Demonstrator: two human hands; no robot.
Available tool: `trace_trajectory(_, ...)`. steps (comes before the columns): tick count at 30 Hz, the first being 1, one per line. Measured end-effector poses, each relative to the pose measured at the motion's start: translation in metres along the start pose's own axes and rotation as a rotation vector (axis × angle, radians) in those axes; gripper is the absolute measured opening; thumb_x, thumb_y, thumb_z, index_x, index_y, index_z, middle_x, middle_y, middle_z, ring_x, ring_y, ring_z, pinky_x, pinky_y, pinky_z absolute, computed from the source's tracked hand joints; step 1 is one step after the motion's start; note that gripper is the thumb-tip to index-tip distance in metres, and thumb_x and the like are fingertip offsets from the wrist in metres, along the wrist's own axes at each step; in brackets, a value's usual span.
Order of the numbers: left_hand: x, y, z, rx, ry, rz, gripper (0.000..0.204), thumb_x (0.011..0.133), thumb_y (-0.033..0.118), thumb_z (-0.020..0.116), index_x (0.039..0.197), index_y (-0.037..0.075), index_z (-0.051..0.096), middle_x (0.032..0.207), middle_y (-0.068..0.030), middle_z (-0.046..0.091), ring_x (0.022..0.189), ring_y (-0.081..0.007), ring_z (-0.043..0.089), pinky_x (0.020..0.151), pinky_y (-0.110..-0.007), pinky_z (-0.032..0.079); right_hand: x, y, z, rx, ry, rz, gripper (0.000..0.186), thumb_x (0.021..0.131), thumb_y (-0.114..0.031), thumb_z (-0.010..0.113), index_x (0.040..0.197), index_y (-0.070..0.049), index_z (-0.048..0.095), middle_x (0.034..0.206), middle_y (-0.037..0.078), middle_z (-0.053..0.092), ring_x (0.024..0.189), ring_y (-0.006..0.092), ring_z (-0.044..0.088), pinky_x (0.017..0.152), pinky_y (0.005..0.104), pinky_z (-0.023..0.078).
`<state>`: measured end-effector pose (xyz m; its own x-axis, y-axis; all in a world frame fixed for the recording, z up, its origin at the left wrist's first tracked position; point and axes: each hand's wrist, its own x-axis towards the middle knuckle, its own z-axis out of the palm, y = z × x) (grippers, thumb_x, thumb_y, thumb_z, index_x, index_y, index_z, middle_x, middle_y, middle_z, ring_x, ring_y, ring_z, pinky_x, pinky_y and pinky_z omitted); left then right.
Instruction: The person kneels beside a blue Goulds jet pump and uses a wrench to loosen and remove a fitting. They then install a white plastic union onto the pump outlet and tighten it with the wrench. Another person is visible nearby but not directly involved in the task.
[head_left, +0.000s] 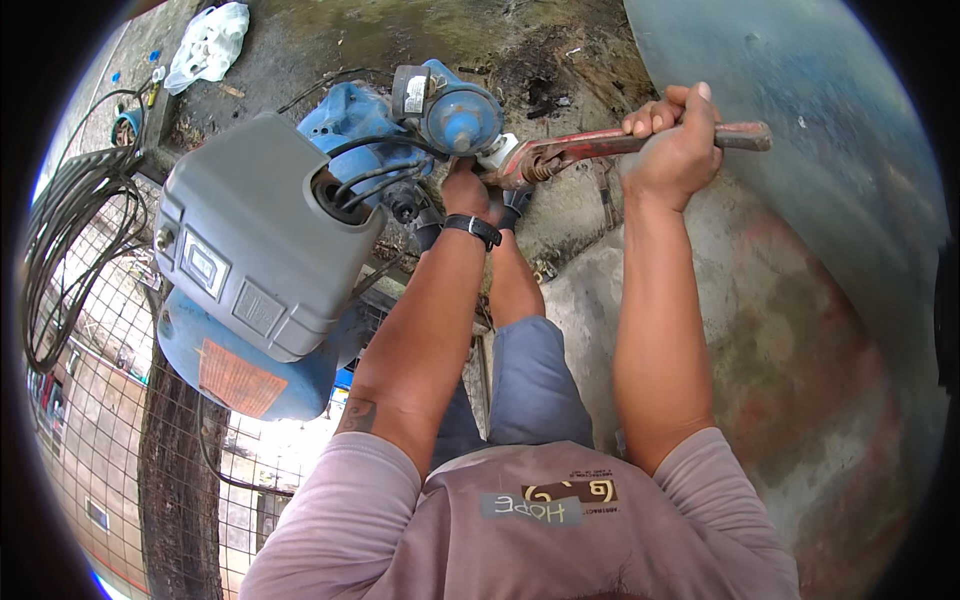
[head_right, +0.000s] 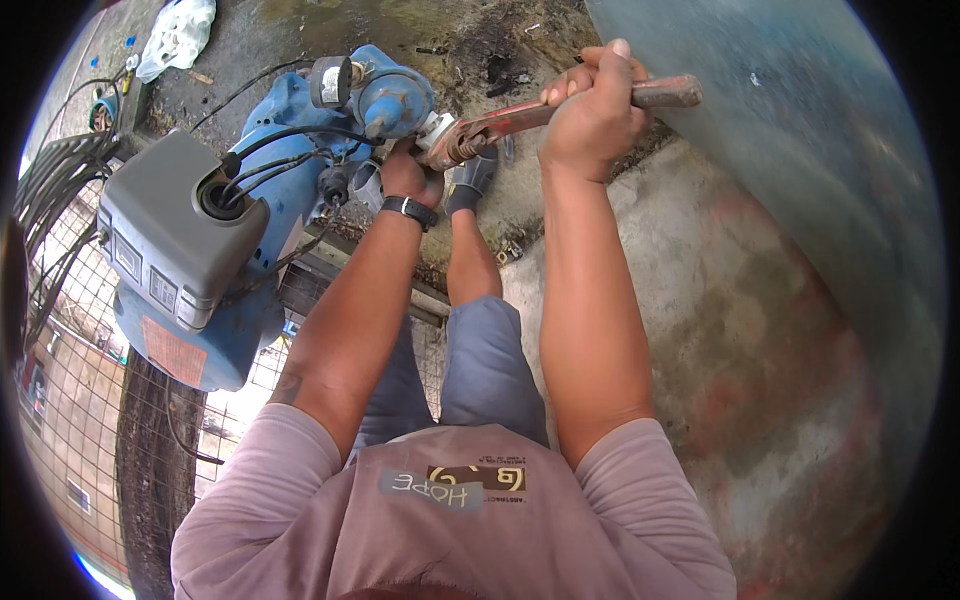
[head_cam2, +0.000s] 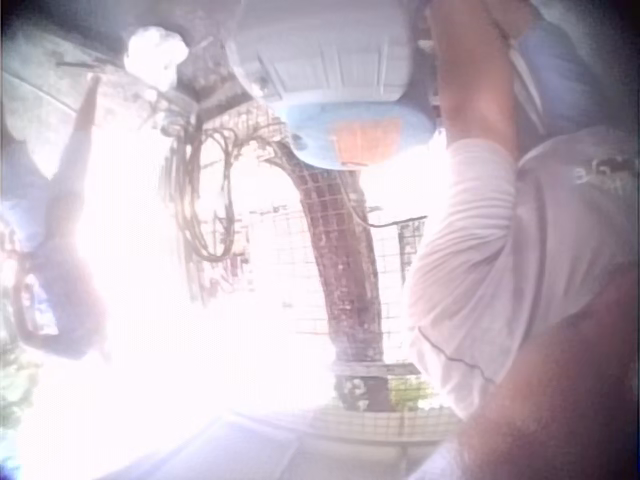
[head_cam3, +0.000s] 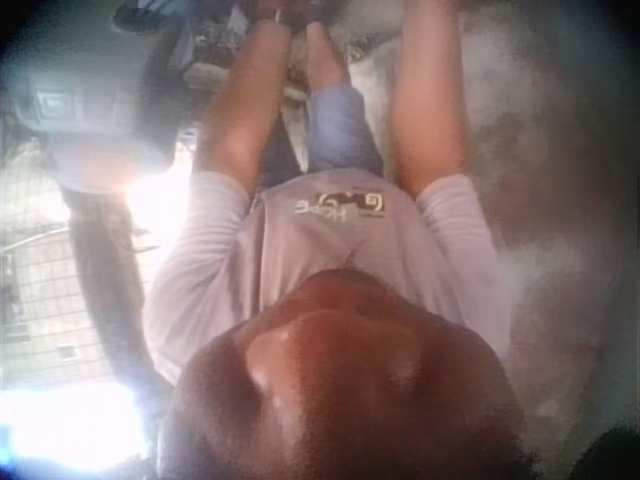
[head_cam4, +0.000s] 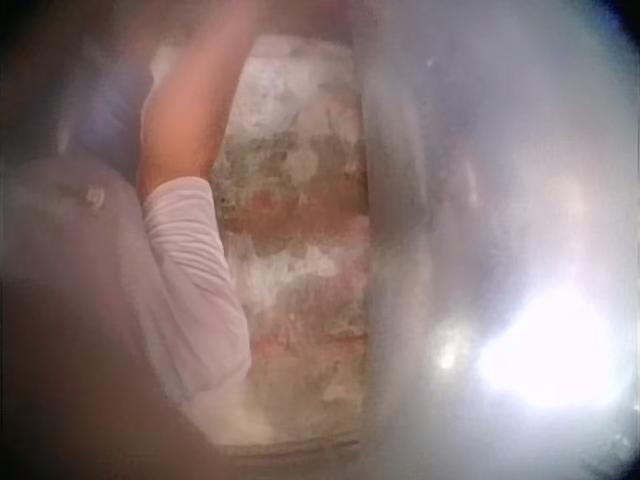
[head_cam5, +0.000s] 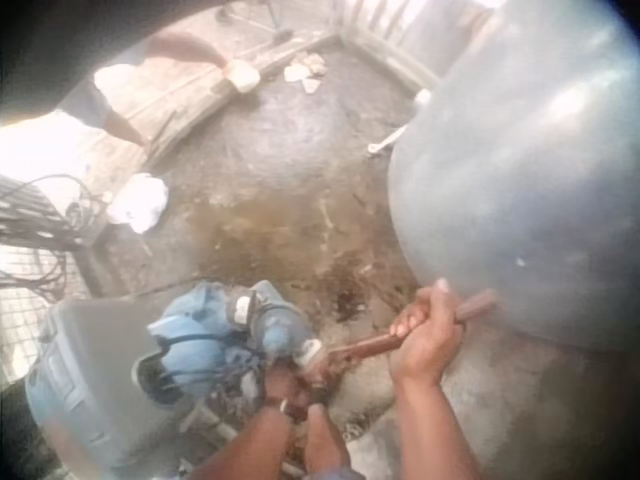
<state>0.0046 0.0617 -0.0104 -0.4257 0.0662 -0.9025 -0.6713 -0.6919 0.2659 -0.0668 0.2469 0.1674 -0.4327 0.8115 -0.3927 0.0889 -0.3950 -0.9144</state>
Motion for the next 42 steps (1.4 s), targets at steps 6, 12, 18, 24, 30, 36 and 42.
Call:
trace_trajectory(6,-0.016,0.009,0.019,-0.003,0.077,-0.021,0.031,0.100,0.015,0.041,0.124,0.000,0.055,0.125,-0.0144,0.060,0.114,-0.0285,0.060,0.099,-0.041,0.047,0.012,0.010,0.000,0.001,0.005,-0.011,0.026,0.091,-0.025,0.056,0.085,-0.001,0.050,0.059,0.004,0.041,0.046,0.0138,0.042,0.044,0.0324,0.041)
trace_trajectory(12,-0.015,0.007,0.015,0.101,0.068,0.006,0.030,0.099,0.013,0.041,0.123,0.001,0.055,0.124,-0.0134,0.061,0.111,-0.0284,0.061,0.096,-0.042,0.049,0.025,0.015,0.002,-0.008,0.062,0.025,0.023,0.089,-0.022,0.054,0.083,0.000,0.051,0.059,0.004,0.041,0.045,0.0148,0.041,0.044,0.0332,0.040)
trace_trajectory(18,-0.024,0.008,0.013,1.248,0.118,0.274,0.030,0.098,0.011,0.042,0.123,0.002,0.057,0.124,-0.0121,0.060,0.110,-0.0278,0.061,0.091,-0.042,0.051,0.051,0.021,0.000,-0.052,0.100,0.136,0.021,0.091,-0.019,0.050,0.085,0.002,0.050,0.059,0.003,0.038,0.047,0.0163,0.041,0.047,0.0369,0.039)
trace_trajectory(24,0.012,-0.023,-0.019,0.841,0.257,0.363,0.027,0.093,0.012,0.037,0.099,-0.001,0.060,0.106,-0.0269,0.063,0.098,-0.0426,0.059,0.079,-0.046,0.047,0.085,0.039,-0.007,-0.044,0.111,0.243,0.022,0.090,-0.018,0.050,0.084,0.003,0.052,0.059,0.006,0.042,0.046,0.0184,0.041,0.047,0.0385,0.040)
trace_trajectory(30,-0.010,-0.022,0.010,0.618,0.361,0.424,0.027,0.093,0.012,0.038,0.091,-0.004,0.060,0.097,-0.0262,0.064,0.092,-0.0419,0.059,0.078,-0.045,0.044,0.110,0.059,-0.011,-0.092,0.118,0.370,0.022,0.092,-0.019,0.048,0.090,0.003,0.050,0.060,0.005,0.040,0.048,0.0174,0.039,0.050,0.0384,0.039)
trace_trajectory(36,-0.049,-0.003,0.057,0.514,0.401,0.344,0.030,0.093,0.015,0.043,0.100,-0.006,0.062,0.104,-0.0148,0.063,0.091,-0.0263,0.058,0.085,-0.038,0.044,0.135,0.082,-0.021,-0.108,0.072,0.473,0.024,0.095,-0.022,0.049,0.090,0.001,0.050,0.060,0.003,0.039,0.049,0.0161,0.041,0.052,0.0379,0.040)
trace_trajectory(42,-0.038,-0.004,0.049,0.232,0.384,0.231,0.026,0.094,0.016,0.046,0.105,-0.001,0.063,0.105,-0.0102,0.061,0.094,-0.0246,0.060,0.082,-0.039,0.048,0.121,0.066,-0.004,-0.120,0.096,0.492,0.026,0.100,-0.027,0.049,0.088,-0.004,0.047,0.063,0.001,0.038,0.055,0.0156,0.041,0.058,0.0372,0.041)
